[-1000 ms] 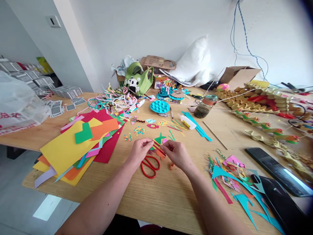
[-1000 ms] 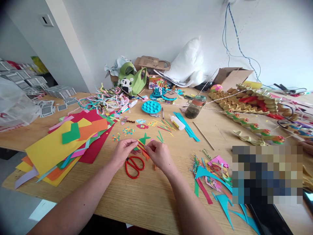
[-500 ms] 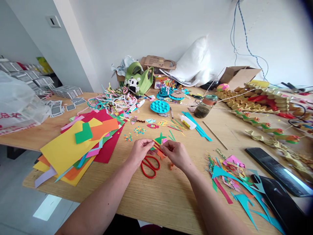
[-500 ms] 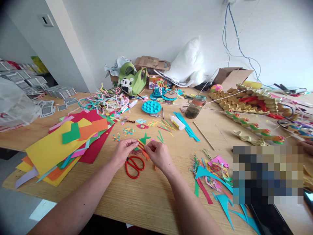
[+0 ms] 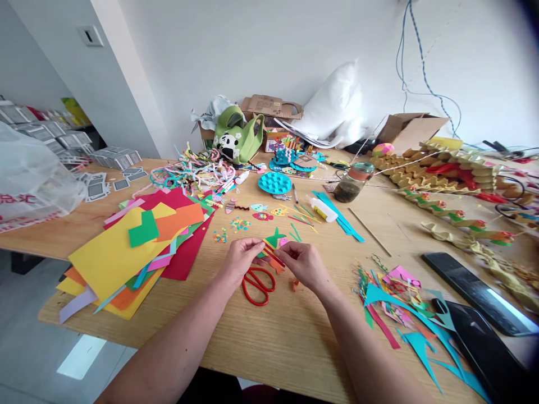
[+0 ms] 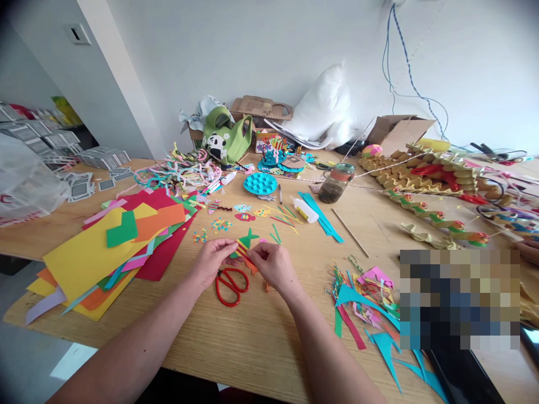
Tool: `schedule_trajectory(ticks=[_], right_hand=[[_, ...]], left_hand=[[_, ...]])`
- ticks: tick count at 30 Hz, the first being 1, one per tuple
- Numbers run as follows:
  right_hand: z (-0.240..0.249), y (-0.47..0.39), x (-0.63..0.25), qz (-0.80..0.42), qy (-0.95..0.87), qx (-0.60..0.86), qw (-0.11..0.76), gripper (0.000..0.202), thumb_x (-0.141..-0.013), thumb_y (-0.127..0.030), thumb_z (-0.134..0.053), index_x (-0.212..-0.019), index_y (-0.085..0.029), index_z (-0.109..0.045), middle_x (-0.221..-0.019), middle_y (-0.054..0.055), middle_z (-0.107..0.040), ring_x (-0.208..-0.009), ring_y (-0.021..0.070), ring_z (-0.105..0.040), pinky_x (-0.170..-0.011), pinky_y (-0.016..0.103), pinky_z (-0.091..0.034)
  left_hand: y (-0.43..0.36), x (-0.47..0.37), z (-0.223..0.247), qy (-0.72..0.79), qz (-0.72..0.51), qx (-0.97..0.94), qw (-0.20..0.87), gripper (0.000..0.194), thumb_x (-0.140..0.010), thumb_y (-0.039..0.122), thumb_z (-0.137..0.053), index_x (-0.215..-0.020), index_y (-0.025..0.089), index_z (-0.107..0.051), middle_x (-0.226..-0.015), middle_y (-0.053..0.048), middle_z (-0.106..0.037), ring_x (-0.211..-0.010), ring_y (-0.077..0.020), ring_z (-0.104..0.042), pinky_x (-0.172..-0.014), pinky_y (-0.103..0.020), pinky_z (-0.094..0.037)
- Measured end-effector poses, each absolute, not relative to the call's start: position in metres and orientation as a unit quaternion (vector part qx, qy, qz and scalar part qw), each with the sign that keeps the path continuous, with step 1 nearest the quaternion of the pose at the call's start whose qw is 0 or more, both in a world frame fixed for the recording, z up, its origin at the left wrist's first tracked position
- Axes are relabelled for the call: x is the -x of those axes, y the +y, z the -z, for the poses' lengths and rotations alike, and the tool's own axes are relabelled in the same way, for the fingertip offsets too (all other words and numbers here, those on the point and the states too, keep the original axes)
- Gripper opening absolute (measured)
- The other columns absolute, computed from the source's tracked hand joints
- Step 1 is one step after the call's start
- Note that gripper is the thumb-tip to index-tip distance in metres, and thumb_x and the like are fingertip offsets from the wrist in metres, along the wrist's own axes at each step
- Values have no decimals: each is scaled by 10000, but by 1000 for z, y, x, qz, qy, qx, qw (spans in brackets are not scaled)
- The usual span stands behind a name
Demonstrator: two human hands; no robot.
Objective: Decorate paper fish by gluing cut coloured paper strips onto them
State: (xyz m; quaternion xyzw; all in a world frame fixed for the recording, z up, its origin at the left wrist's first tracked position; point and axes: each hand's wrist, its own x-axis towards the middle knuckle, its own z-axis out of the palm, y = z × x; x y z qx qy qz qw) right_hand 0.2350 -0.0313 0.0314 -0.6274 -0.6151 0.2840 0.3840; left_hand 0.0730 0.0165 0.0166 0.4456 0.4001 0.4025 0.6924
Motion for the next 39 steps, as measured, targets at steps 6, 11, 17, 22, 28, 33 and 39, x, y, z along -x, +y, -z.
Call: schedule_trajectory(ticks=[6, 11, 17, 22, 28, 33, 39], right_hand=[[-30, -31, -237, -313, -603, 621, 391, 309, -793, -411, -575, -608, -169, -626, -520, -8, -578, -466, 101, -451, -448, 223, -325], [-30, -30, -238, -326, -607, 615, 384, 306, -798, -406, -576, -625, -163, -640, -545, -2, -597, -494, 107, -476, -475, 228, -344], [-35, -31, -239, -318, -627, 609, 367, 328, -813, -434, -576, -678, -157, -688, -596, 8, -618, -552, 118, -499, -520, 238, -358], [-34, -31, -238, -326, -625, 611, 360, 394, -804, -496, -569, -598, -163, -610, -551, -13, -519, -542, 103, -416, -510, 241, -304], [-26, -28, -238, -352, -611, 611, 361, 452, -782, -519, -572, -508, -183, -445, -504, -48, -342, -534, 90, -298, -501, 250, -237], [-26, -29, -237, -388, -596, 589, 384, 472, -769, -566, -587, -532, -194, -419, -514, -53, -346, -530, 88, -284, -496, 251, -226], [-26, -29, -235, -398, -593, 577, 396, 503, -758, -608, -588, -529, -194, -418, -510, -53, -362, -525, 85, -289, -499, 251, -231]], left_hand=[[18, -72, -16, 391, -404, -415, 715, 331, -588, 369, -835, -768, 120, -711, -768, -68, -731, -565, -160, -682, -503, -230, -518], [18, -73, -14, 389, -418, -405, 714, 350, -535, 379, -854, -739, 125, -728, -738, -58, -720, -593, -152, -666, -497, -222, -510], [16, -73, -14, 403, -432, -446, 672, 283, -586, 374, -811, -738, 143, -748, -747, -55, -713, -655, -144, -619, -537, -229, -501], [12, -77, -13, 411, -429, -490, 638, 245, -646, 372, -758, -754, 152, -758, -739, -50, -708, -667, -148, -605, -536, -220, -482], [6, -80, -15, 401, -434, -503, 631, 240, -654, 391, -738, -723, 162, -755, -745, -46, -702, -656, -154, -592, -539, -238, -481], [6, -79, -18, 385, -430, -438, 689, 242, -596, 371, -786, -682, 150, -742, -692, -48, -686, -624, -137, -579, -533, -231, -461], [8, -77, -21, 386, -392, -388, 739, 309, -528, 360, -849, -701, 129, -739, -702, -58, -675, -607, -125, -569, -496, -216, -432]])
